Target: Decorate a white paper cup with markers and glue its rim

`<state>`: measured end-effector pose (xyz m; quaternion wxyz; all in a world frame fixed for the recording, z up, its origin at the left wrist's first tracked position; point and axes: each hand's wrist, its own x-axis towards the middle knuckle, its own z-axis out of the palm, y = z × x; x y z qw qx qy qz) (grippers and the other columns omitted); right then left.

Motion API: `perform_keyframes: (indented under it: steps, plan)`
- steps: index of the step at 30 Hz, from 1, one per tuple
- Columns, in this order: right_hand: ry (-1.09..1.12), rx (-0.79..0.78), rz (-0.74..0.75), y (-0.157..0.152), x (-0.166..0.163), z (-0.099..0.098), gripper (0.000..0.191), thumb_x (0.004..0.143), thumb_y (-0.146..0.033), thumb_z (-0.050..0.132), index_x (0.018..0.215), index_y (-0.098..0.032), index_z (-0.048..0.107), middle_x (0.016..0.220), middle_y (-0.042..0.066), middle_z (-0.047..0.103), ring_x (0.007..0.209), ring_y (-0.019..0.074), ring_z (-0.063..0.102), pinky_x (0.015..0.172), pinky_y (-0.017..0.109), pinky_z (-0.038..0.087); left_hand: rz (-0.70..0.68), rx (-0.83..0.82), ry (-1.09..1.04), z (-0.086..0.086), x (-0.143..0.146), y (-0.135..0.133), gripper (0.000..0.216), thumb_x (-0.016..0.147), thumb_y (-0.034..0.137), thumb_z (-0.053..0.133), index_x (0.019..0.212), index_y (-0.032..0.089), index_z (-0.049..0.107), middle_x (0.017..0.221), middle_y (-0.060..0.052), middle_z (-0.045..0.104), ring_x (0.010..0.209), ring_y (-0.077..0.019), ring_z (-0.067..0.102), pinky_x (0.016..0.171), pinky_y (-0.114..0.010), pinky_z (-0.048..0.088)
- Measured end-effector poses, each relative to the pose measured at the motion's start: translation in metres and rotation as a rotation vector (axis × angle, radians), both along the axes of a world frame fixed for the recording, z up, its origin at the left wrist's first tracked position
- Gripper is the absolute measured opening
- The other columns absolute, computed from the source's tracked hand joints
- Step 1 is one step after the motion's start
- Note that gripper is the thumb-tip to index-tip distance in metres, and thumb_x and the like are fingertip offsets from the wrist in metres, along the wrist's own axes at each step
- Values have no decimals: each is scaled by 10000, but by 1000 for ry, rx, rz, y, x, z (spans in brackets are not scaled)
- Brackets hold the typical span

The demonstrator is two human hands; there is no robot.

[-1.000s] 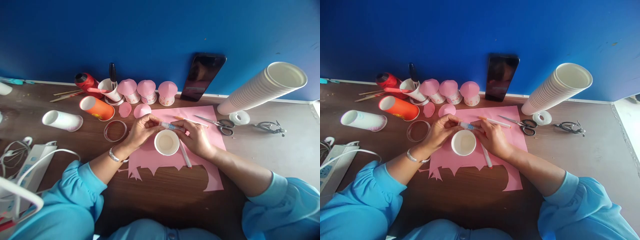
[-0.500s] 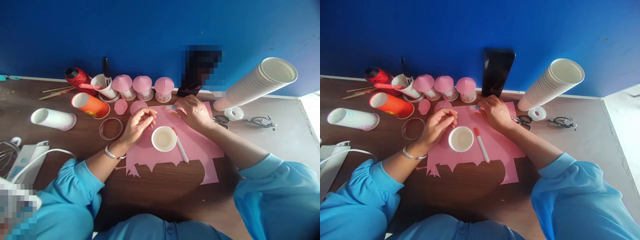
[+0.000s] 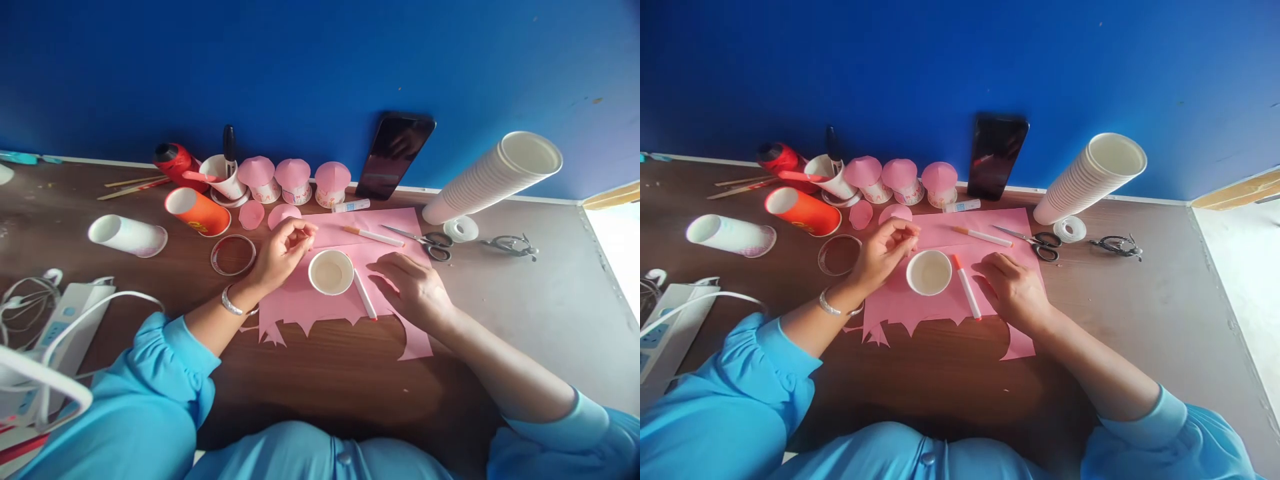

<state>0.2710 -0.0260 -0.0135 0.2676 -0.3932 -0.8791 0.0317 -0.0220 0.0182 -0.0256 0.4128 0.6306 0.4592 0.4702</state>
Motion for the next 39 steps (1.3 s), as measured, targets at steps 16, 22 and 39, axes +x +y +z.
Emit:
perform_keyframes:
  steps: [16,22,39]
  plan:
    - [6,-117,-2,13,0,-5,211,1073,-232,612,1027,-198,815,965,65,844,641,158,744,609,300,608,-60,137,1111,44,-45,36,636,828,208,807,1444,173,657,1526,-188,653,1394,-414,628,1165,-538,534]
    - [46,-115,17,11,1,-6,194,1077,-227,619,1029,-193,804,931,56,839,628,152,743,584,281,589,-152,140,1236,44,-42,42,506,860,121,644,1366,131,671,1373,-220,744,1279,-430,710,1058,-535,572]
    - [133,-153,20,10,1,2,197,1061,-203,631,1050,-201,827,890,61,838,653,169,759,592,286,605,-103,110,1062,55,-54,37,628,811,185,677,1437,161,636,1308,-175,789,1151,-383,776,994,-480,610]
